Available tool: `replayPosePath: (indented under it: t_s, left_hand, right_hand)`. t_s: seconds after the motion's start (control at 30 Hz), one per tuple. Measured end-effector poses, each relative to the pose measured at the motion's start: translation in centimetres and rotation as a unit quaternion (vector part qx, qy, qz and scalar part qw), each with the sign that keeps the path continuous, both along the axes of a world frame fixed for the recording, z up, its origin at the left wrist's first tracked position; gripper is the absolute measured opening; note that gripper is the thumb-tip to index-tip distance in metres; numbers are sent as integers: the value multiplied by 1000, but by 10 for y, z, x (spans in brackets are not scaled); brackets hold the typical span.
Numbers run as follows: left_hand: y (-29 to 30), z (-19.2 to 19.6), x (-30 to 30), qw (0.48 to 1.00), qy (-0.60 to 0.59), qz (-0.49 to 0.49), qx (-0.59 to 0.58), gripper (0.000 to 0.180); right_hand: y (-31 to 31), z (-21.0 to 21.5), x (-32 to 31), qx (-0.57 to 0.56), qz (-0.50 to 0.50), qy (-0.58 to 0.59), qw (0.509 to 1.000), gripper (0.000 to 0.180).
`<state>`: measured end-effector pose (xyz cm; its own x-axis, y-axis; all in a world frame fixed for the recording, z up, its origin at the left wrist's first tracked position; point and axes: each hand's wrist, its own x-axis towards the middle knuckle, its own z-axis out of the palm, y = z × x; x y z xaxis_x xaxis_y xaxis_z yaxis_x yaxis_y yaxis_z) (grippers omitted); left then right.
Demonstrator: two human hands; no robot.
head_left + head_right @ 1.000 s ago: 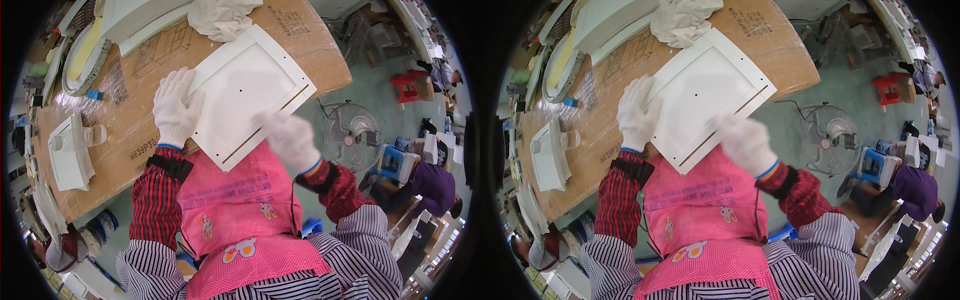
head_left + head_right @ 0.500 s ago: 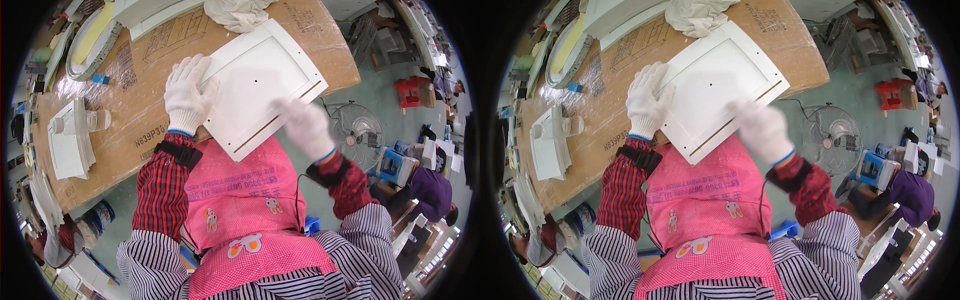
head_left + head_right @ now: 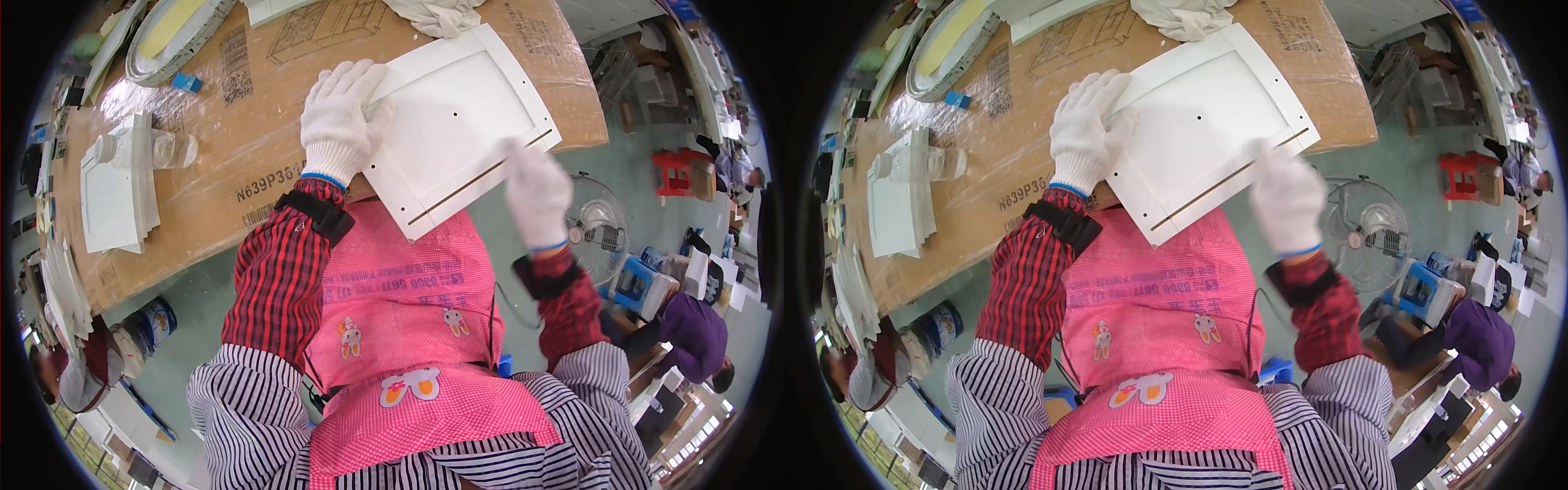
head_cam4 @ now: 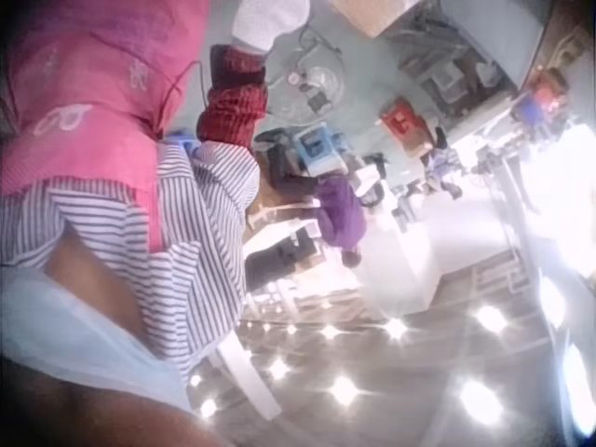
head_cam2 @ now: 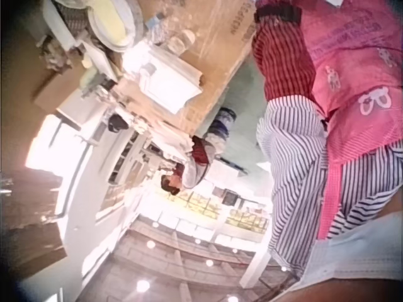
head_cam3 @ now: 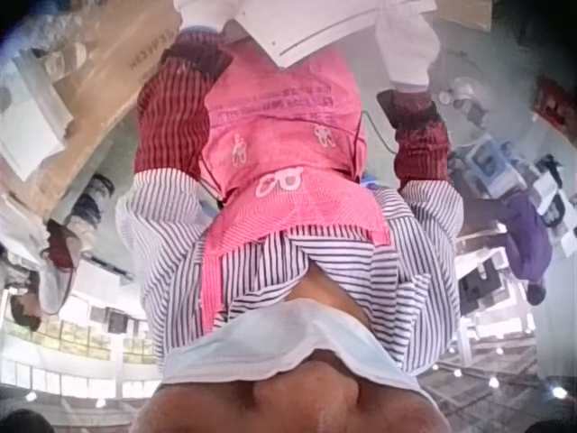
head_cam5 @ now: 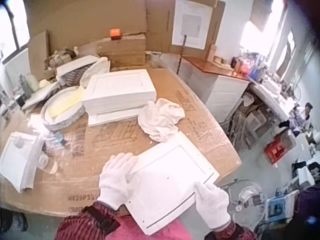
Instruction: Cleaning and inspecting white cabinet door panels at a manufacturing workstation.
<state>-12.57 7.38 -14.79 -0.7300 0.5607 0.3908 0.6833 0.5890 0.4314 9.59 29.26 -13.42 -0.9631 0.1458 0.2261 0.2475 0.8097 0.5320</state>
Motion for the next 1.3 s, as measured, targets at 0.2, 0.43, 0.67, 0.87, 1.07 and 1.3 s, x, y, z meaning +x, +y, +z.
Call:
replayPosePath:
  t_s: [0.2, 0.43, 0.67, 0.87, 1.07, 1.3]
  left_hand:
    - [-7, -1, -2, 1000, -10, 6, -5, 48]
    - [-6, 0, -1, 1000, 11, 7, 4, 48]
    - [-6, 1, -2, 1000, -5, 3, -1, 48]
    - [-2, 3, 0, 1000, 1, -2, 3, 48]
    - [-5, 3, -2, 1000, -1, 2, 0, 47]
    - [-5, 1, -1, 1000, 8, 4, 3, 46]
  right_hand:
    - [-87, 23, -12, -388, 155, 107, 902, 34]
    - [-5, 22, -15, -262, 27, 80, 961, 24]
    - [-105, 28, -8, -418, 131, 75, 896, 30]
    - [15, 11, -6, -255, 21, 115, 960, 27]
    - [-78, 30, -3, -420, 113, 80, 897, 30]
    - [-77, 28, 8, -424, 58, 28, 903, 32]
